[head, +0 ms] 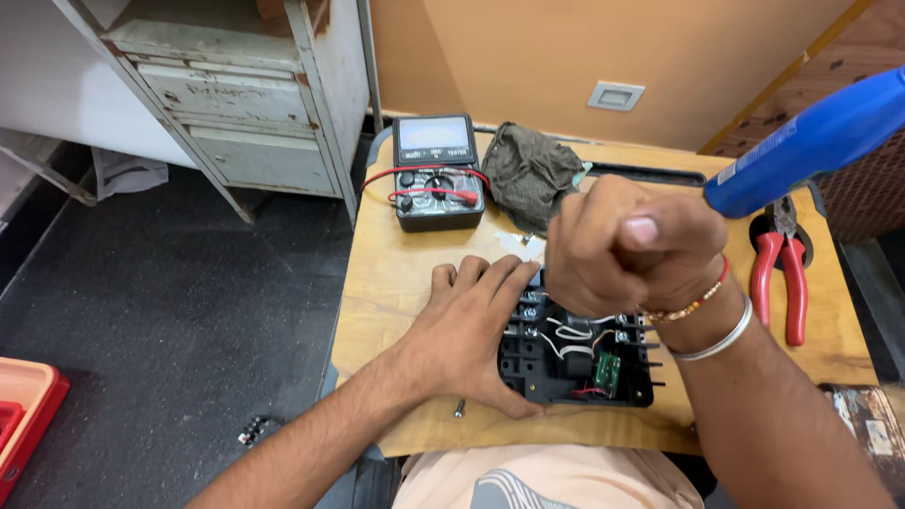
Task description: The person repairs an electrical component by cleaning small parts with a cloth, positioning wires and metal plates within a black housing, and using a screwdriver to tighten screws on terminal connections.
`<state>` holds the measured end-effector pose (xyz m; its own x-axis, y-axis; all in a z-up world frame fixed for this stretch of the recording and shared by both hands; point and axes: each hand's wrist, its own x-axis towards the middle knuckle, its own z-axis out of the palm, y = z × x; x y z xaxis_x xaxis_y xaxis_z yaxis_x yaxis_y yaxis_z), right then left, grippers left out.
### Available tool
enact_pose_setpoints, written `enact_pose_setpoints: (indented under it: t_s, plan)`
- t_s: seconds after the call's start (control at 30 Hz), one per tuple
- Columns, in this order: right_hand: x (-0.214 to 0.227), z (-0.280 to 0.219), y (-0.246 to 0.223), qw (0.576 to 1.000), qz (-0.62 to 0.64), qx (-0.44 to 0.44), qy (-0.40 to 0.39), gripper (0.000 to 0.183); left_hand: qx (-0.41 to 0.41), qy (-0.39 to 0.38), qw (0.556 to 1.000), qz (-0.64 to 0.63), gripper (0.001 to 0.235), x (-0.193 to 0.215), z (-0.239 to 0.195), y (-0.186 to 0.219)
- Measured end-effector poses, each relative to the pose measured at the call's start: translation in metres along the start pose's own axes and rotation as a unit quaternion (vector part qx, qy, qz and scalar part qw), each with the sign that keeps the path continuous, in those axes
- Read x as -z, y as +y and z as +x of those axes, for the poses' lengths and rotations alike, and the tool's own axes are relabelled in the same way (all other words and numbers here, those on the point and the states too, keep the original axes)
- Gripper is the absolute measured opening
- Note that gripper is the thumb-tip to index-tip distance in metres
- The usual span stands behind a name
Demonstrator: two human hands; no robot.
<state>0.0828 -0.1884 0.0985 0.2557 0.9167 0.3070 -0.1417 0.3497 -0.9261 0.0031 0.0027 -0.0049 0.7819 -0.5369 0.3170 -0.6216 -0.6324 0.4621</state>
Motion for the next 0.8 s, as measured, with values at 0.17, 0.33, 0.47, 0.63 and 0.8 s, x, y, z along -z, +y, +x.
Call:
enact_pose_setpoints:
  t_s: [0.17, 0.33, 0.47, 0.63, 0.8]
  plan:
    - [-0.038, -0.007, 0.027, 0.932, -0.069, 0.046, 0.352, 0.055, 0.018, -0.016, 1.0, 0.02, 0.142, 0.002, 0.003, 0.002]
    - [-0.059, -0.006, 0.04, 0.852, -0.128, 0.127, 0.491, 0.051, 0.034, -0.03, 0.999, 0.01, 0.143, 0.0, 0.001, 0.008]
    - [-0.055, -0.014, 0.035, 0.881, -0.068, 0.105, 0.456, 0.05, 0.02, -0.032, 0.999, -0.019, 0.143, 0.004, -0.004, 0.001]
    - [-0.04, -0.045, 0.018, 0.914, -0.054, 0.12, 0.383, 0.05, -0.047, 0.061, 0.994, -0.081, 0.116, 0.018, -0.024, -0.026]
    - [-0.019, -0.121, 0.021, 0.864, -0.01, 0.221, 0.453, 0.042, 0.038, 0.117, 0.988, -0.091, 0.064, 0.031, -0.046, -0.035]
